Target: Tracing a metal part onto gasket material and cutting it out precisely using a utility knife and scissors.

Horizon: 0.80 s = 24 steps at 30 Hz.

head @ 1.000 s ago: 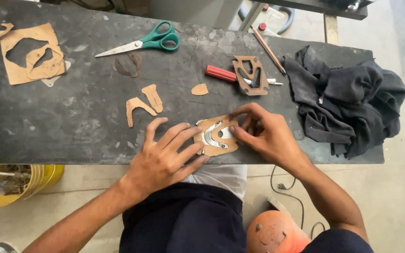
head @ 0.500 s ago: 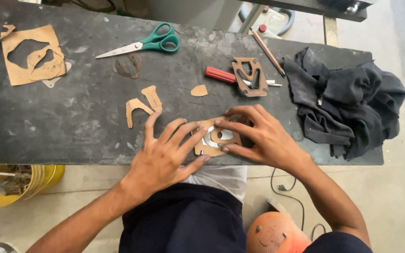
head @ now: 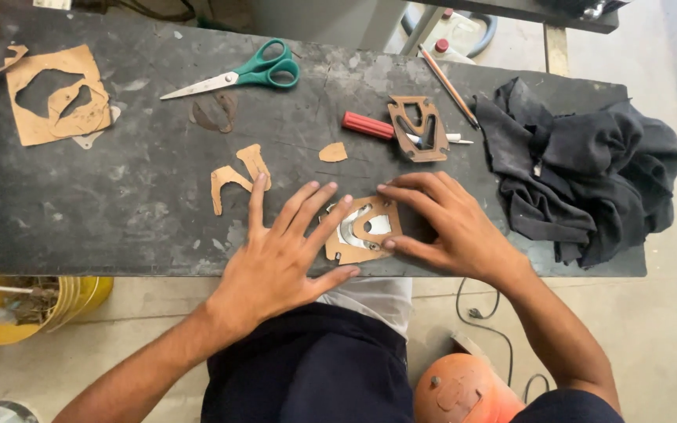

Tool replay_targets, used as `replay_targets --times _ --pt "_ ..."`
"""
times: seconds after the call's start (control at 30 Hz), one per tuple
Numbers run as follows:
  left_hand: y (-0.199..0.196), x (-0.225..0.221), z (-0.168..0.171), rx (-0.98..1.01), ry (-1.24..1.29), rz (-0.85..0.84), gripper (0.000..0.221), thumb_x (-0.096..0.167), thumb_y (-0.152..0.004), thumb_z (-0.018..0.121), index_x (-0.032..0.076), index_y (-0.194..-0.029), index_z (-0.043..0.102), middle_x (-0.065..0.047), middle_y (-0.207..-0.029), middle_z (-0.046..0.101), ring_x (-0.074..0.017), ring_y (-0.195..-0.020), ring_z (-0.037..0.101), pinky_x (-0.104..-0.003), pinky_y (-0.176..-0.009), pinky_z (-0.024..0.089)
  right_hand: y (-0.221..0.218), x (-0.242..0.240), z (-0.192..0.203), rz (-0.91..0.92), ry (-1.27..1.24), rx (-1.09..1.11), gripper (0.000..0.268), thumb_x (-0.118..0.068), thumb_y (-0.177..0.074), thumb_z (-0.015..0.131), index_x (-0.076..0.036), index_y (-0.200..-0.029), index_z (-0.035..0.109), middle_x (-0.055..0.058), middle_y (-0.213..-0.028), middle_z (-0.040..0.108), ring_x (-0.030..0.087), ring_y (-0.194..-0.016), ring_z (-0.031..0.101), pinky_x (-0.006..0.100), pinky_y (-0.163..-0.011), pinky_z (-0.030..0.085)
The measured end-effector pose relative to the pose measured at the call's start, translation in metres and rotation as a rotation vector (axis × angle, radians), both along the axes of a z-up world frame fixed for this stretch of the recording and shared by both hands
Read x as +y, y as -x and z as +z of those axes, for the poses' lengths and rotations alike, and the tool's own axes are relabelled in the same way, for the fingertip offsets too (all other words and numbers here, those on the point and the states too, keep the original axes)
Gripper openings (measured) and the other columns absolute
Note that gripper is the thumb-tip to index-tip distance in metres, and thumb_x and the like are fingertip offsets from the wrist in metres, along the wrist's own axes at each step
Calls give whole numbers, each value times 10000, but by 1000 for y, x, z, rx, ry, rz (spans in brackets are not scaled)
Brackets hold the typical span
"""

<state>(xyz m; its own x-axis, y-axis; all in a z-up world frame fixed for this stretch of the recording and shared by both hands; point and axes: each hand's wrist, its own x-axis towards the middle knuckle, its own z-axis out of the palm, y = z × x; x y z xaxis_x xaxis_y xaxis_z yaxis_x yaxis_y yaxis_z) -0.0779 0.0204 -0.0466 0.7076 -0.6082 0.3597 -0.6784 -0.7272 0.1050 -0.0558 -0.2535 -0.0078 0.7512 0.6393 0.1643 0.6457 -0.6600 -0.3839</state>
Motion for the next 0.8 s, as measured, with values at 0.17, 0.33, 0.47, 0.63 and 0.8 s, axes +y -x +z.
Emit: replay_targets --times 0.17,0.33,0.47,0.63,0.8 --pt "2 2 0 -87 68 2 833 698 -973 565 38 -1478 514 -87 -1436 607 -217 -1337 565 -611 -1194 280 0 1 -2 -181 -167 194 464 -270 -928 755 -130 -1352 627 29 -1021 677 202 -933 599 335 -892 463" --pt "4 8 4 -5 416 -111 505 366 -985 741 34 -1334 592 -85 -1130 708 -218 -1058 678 -567 -1159 339 4 9 33 -146 -405 474 245 -142 -894 786 -103 -1128 724 -21 -836 702 70 -767 607 227 -730 448" --pt "7 12 11 108 705 -92 66 187 -934 770 125 -938 747 15 -835 742 -148 -771 687 -435 -1003 372 -5 11 49 -10 -411 464 315 -192 -904 753 -70 -1191 704 -6 -966 762 94 -851 677 243 -760 493" --pt "5 19 17 187 776 446 434 258 -1019 639 62 -1391 533 -66 -1301 692 -266 -1217 607 -434 -1067 383 -51 10 30 -134 32 -216 345 -248 -1022 727 -51 -1297 660 156 -1211 648 341 -1074 603 447 -942 468" --pt "16 15 7 -95 618 264 487 247 -990 740 4 -1360 538 -162 -1313 596 -373 -1185 565 -492 -1043 376 -89 2 -5 -114 128 -210 285 -260 -904 811 -124 -1143 736 107 -1096 613 349 -954 606 457 -863 487"
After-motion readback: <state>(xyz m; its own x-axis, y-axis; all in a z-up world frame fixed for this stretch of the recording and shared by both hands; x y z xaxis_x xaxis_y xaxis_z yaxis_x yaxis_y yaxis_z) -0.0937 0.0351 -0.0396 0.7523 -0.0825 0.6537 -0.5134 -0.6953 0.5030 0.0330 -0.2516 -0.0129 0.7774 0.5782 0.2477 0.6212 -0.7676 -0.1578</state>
